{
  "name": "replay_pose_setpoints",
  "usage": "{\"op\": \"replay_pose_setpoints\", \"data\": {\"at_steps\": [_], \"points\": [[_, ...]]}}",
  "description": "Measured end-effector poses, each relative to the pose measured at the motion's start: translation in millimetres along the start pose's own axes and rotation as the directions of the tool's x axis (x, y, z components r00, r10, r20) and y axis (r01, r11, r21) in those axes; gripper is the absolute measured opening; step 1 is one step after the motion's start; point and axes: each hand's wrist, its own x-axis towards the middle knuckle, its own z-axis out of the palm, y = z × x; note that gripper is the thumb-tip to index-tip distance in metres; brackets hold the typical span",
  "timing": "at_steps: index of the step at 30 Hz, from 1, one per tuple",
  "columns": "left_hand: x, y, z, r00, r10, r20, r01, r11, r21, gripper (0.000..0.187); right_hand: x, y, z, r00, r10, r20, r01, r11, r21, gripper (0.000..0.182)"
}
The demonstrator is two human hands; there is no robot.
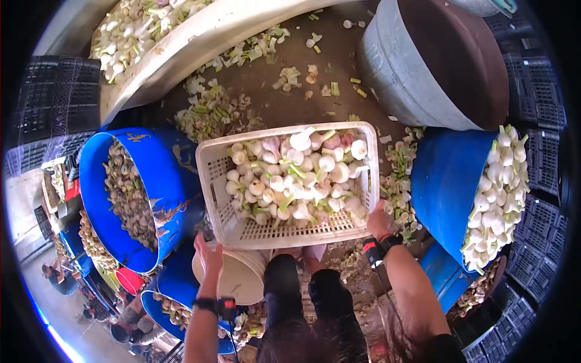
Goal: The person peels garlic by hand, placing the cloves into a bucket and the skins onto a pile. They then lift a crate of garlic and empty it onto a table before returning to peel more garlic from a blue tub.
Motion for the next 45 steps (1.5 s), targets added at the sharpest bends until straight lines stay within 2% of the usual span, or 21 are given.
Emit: {"op": "replay_pose_setpoints", "data": {"at_steps": [1, 4, 5, 6, 7, 8, 10, 11, 13, 15, 18, 19, 20, 24, 30, 33, 36, 37, 40, 42, 45], "points": [[30, -8, 22, 0.999, 0.017, 0.039, -0.016, 1.000, -0.012, 0.072, 7, 4, 6, 0.995, 0.089, -0.046, -0.082, 0.986, 0.142, 0.041], [100, -32, 76, 0.999, -0.049, -0.006, 0.049, 0.999, 0.012, 0.067, -11, -13, -16, 0.998, 0.055, 0.030, -0.057, 0.997, 0.060, 0.052], [117, -49, 92, 0.997, -0.062, 0.043, 0.067, 0.988, -0.142, 0.059, -14, -5, -14, 0.998, 0.058, 0.032, -0.060, 0.997, 0.045, 0.052], [142, -48, 102, 0.996, -0.048, 0.079, 0.070, 0.951, -0.301, 0.051, -9, 2, -11, 0.991, -0.128, -0.036, 0.132, 0.976, 0.173, 0.053], [144, -20, 86, 0.965, -0.188, 0.182, 0.245, 0.894, -0.374, 0.045, 4, 12, -4, 0.944, -0.306, -0.125, 0.329, 0.901, 0.282, 0.055], [150, -5, 77, 0.966, -0.191, 0.176, 0.247, 0.887, -0.389, 0.045, 36, 28, 6, 0.852, -0.474, -0.222, 0.518, 0.821, 0.239, 0.052], [143, 2, 77, 0.933, -0.298, 0.202, 0.360, 0.792, -0.493, 0.035, 9, -35, -52, 0.906, -0.328, -0.268, 0.398, 0.876, 0.272, 0.042], [142, -12, 97, 0.984, -0.181, 0.008, 0.151, 0.797, -0.585, 0.016, 26, -42, -52, 0.911, -0.321, -0.259, 0.388, 0.881, 0.272, 0.042], [140, -6, 95, 0.975, -0.204, 0.086, 0.209, 0.720, -0.662, 0.017, 64, -53, -45, 0.996, -0.060, -0.060, 0.082, 0.870, 0.487, 0.043], [139, 4, 77, 0.944, -0.209, 0.254, 0.329, 0.628, -0.705, 0.016, 66, -44, -31, 0.997, -0.077, -0.028, 0.079, 0.797, 0.599, 0.044], [127, 11, 76, 0.942, -0.212, 0.260, 0.334, 0.656, -0.677, 0.019, 77, -34, -37, 0.992, -0.120, 0.047, 0.034, 0.594, 0.804, 0.038], [109, 27, 57, 0.943, -0.232, 0.237, 0.332, 0.652, -0.681, 0.020, 81, -31, -43, 0.995, -0.057, 0.076, -0.038, 0.499, 0.866, 0.035], [98, 37, 36, 0.968, -0.183, 0.174, 0.245, 0.848, -0.470, 0.022, 77, -21, -47, 0.991, -0.076, 0.107, -0.054, 0.509, 0.859, 0.036], [66, 87, -25, 0.953, -0.108, 0.284, 0.293, 0.571, -0.766, 0.013, -24, 1, -117, 0.990, -0.108, 0.092, -0.027, 0.492, 0.870, 0.034], [33, 159, -147, 0.929, -0.004, 0.371, 0.293, 0.621, -0.727, 0.014, -171, 40, -241, 0.992, -0.055, 0.116, -0.080, 0.440, 0.895, 0.022], [0, 193, -222, 0.862, 0.065, 0.502, 0.312, 0.713, -0.628, 0.013, -229, 62, -314, 0.993, 0.014, 0.117, -0.116, 0.297, 0.948, 0.017], [-39, 230, -303, 0.844, 0.096, 0.528, 0.300, 0.731, -0.612, 0.011, -255, 113, -366, 0.999, -0.041, 0.029, -0.001, 0.563, 0.826, 0.025], [-50, 238, -330, 0.837, 0.111, 0.536, 0.305, 0.719, -0.625, 0.012, -289, 73, -406, 1.000, -0.017, 0.023, -0.011, 0.528, 0.849, 0.025], [-63, 266, -389, 0.871, 0.131, 0.473, 0.246, 0.718, -0.651, 0.017, -277, 107, -420, 0.979, -0.192, 0.075, 0.033, 0.503, 0.864, 0.027], [-60, 268, -406, 0.900, 0.128, 0.417, 0.205, 0.719, -0.664, 0.021, -304, 42, -449, 0.999, -0.014, 0.048, -0.043, 0.271, 0.962, 0.026], [-18, 253, -415, 0.911, 0.146, 0.386, 0.193, 0.677, -0.711, 0.019, -294, -7, -455, 0.999, -0.035, 0.008, 0.004, 0.329, 0.944, 0.021]]}}
